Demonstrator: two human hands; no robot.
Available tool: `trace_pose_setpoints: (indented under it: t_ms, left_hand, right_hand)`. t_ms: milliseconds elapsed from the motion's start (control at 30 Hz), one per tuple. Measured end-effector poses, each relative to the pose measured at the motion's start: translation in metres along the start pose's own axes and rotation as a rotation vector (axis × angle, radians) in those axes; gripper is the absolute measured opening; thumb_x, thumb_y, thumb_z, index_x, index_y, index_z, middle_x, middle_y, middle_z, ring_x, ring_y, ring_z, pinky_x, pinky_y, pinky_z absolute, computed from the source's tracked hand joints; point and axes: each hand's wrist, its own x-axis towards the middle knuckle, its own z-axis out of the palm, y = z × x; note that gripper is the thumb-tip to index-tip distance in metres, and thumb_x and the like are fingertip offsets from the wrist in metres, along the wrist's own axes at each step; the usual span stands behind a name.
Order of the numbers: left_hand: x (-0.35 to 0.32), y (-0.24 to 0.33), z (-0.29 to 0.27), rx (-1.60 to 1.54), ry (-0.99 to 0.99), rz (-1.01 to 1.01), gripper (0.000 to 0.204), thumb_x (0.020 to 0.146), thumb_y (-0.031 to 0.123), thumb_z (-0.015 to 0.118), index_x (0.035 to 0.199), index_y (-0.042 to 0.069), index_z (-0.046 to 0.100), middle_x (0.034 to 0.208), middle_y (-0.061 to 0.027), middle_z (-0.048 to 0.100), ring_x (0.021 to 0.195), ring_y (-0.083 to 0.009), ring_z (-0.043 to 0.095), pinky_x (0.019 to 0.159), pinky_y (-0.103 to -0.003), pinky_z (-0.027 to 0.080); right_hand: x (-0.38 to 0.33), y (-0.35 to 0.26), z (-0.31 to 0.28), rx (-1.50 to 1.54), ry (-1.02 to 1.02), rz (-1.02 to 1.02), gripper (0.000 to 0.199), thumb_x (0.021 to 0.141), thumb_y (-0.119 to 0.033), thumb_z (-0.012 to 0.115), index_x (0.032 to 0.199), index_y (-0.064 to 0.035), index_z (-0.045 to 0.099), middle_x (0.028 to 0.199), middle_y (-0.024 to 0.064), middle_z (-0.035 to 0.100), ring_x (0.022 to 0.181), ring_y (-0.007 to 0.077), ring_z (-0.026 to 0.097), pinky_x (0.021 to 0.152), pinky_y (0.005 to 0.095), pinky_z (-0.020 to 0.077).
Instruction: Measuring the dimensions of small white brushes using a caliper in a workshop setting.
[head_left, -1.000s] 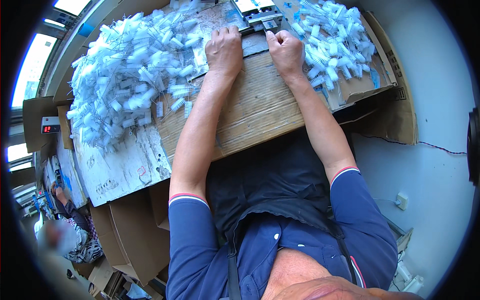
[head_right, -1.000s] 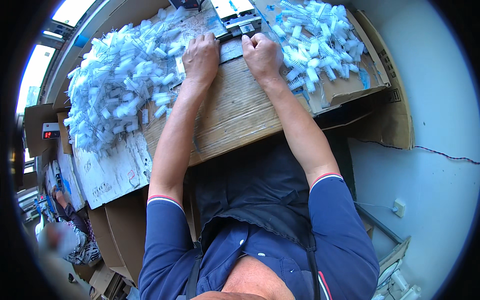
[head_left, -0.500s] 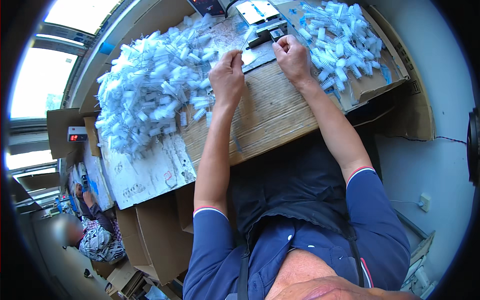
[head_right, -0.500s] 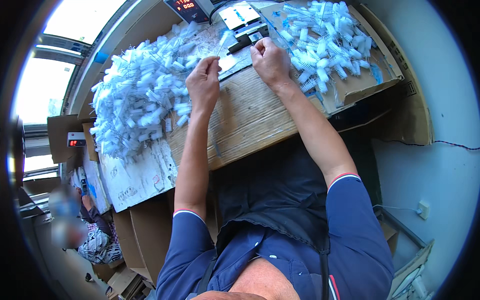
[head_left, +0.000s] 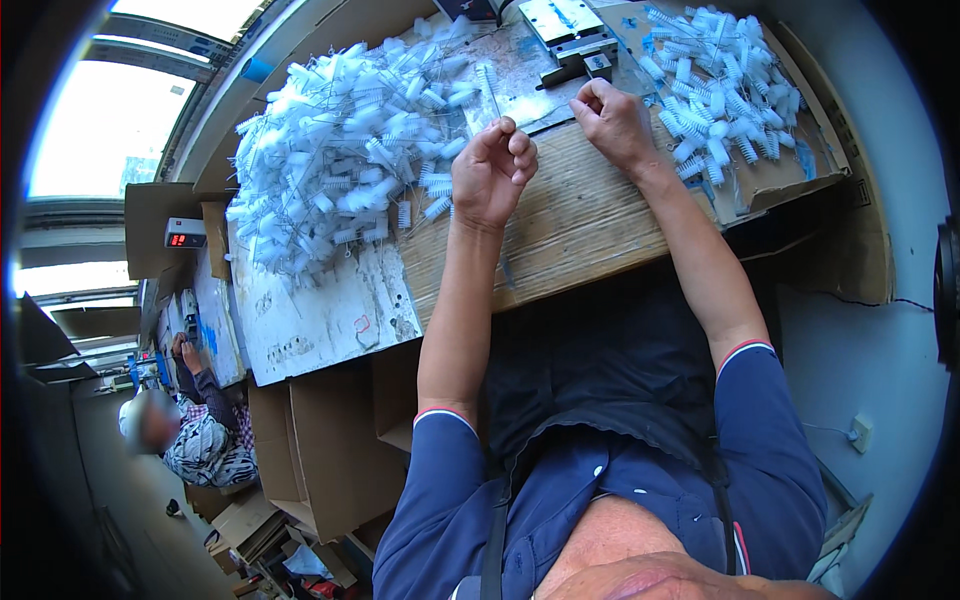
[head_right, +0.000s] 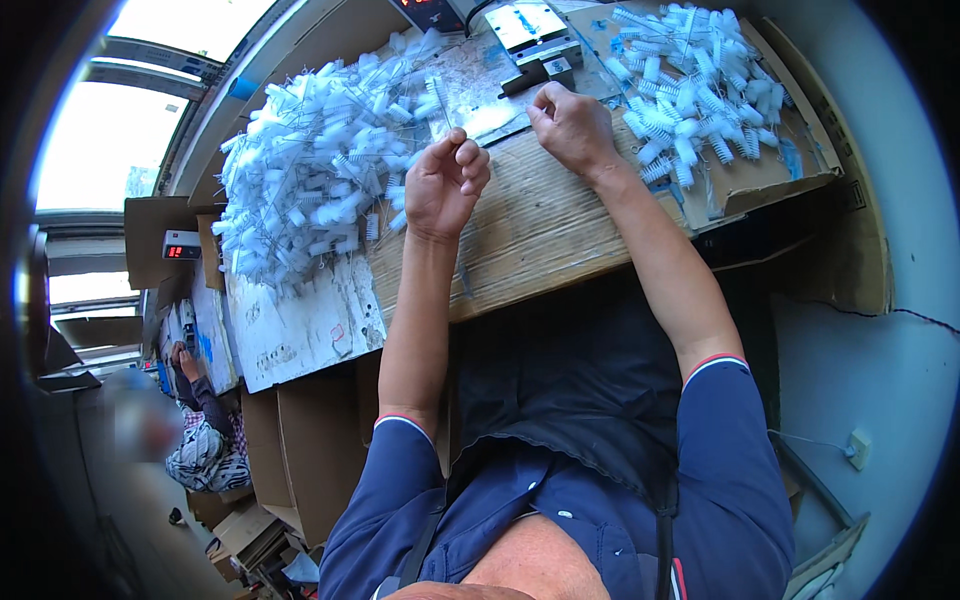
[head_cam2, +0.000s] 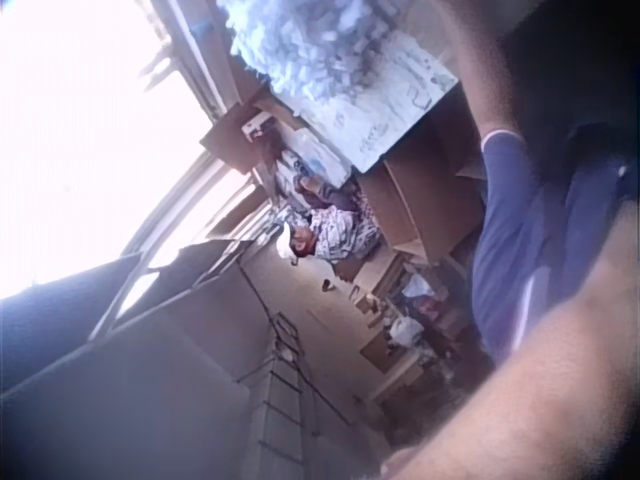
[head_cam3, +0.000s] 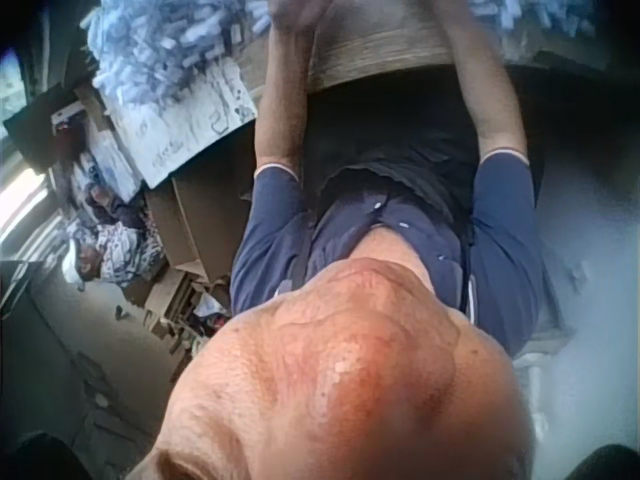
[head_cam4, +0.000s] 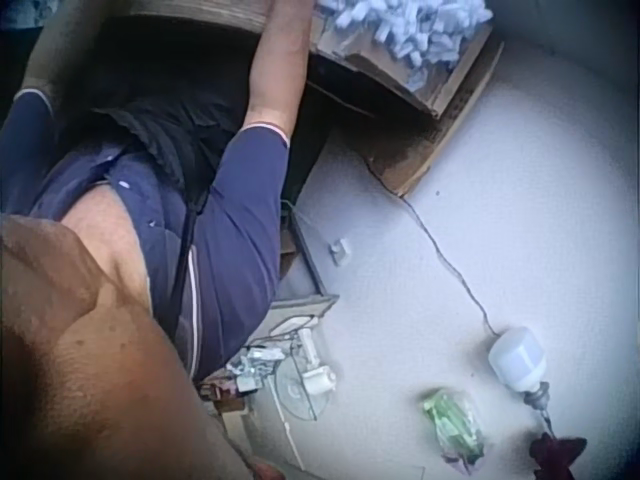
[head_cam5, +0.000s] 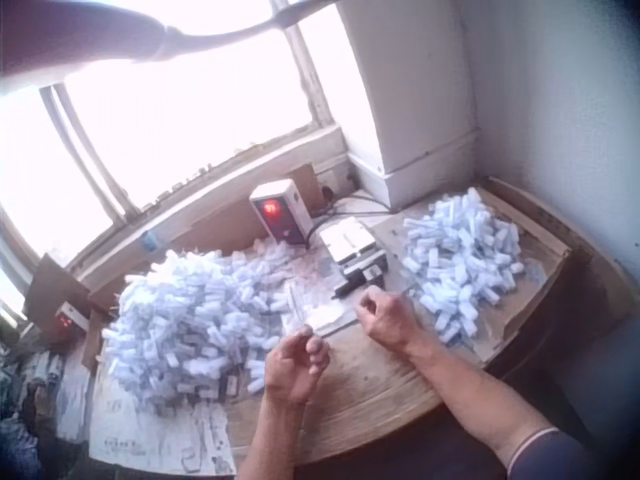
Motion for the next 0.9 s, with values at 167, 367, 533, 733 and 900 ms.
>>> trace_pose_setpoints:
  t_ms: [167,367,533,733,900]
  left_hand:
    - [0.000,0.012,-0.015,0.011,0.021,0.094,0.020,0.105,0.021,0.047,0.101,0.007,0.061,0.083,-0.0061,0.058,0.075,-0.0207,0.052,0.060,-0.030,0.043]
    - [-0.026,0.040,-0.003,0.318,0.221,0.588,0.019,0.105,0.019,0.044,0.102,0.006,0.059,0.082,-0.0105,0.063,0.072,-0.0215,0.059,0.060,-0.035,0.048]
    - [-0.107,0.047,0.005,0.339,0.493,0.773,0.023,0.107,0.023,0.047,0.109,0.006,0.061,0.087,-0.0081,0.060,0.076,-0.0203,0.055,0.065,-0.035,0.046]
    - [-0.270,-0.014,-0.019,0.818,1.101,0.930,0.020,0.108,0.017,0.045,0.109,0.003,0.059,0.079,-0.0085,0.061,0.065,-0.0143,0.055,0.055,-0.027,0.046]
    - [-0.409,-0.088,-0.081,0.896,1.519,0.622,0.025,0.108,0.023,0.051,0.116,0.003,0.063,0.080,-0.0074,0.065,0.071,-0.0196,0.063,0.065,-0.029,0.052]
  right_hand:
    - [-0.002,0.004,0.010,-0.061,0.027,-0.097,0.013,0.092,-0.021,0.074,0.091,-0.0088,0.070,0.080,0.0113,0.074,0.073,0.0303,0.074,0.066,0.0400,0.0586]
    - [-0.019,-0.040,0.011,-0.110,-0.310,-0.239,0.015,0.093,-0.021,0.071,0.096,-0.0066,0.073,0.087,0.0115,0.073,0.080,0.0276,0.073,0.072,0.0397,0.0586]
    - [-0.023,-0.077,0.040,-0.241,-0.281,-0.526,0.016,0.091,-0.019,0.072,0.100,-0.0063,0.075,0.101,0.0115,0.069,0.098,0.0264,0.068,0.079,0.0386,0.0590]
    - [-0.027,-0.083,0.064,-0.526,-0.434,-0.627,0.023,0.092,-0.013,0.066,0.112,-0.0085,0.075,0.097,0.0133,0.070,0.089,0.0289,0.070,0.074,0.0396,0.0595]
    - [-0.037,-0.099,0.072,-0.405,-0.412,-0.607,0.023,0.099,-0.025,0.065,0.114,-0.0094,0.074,0.099,0.0124,0.073,0.087,0.0294,0.074,0.070,0.0411,0.0608]
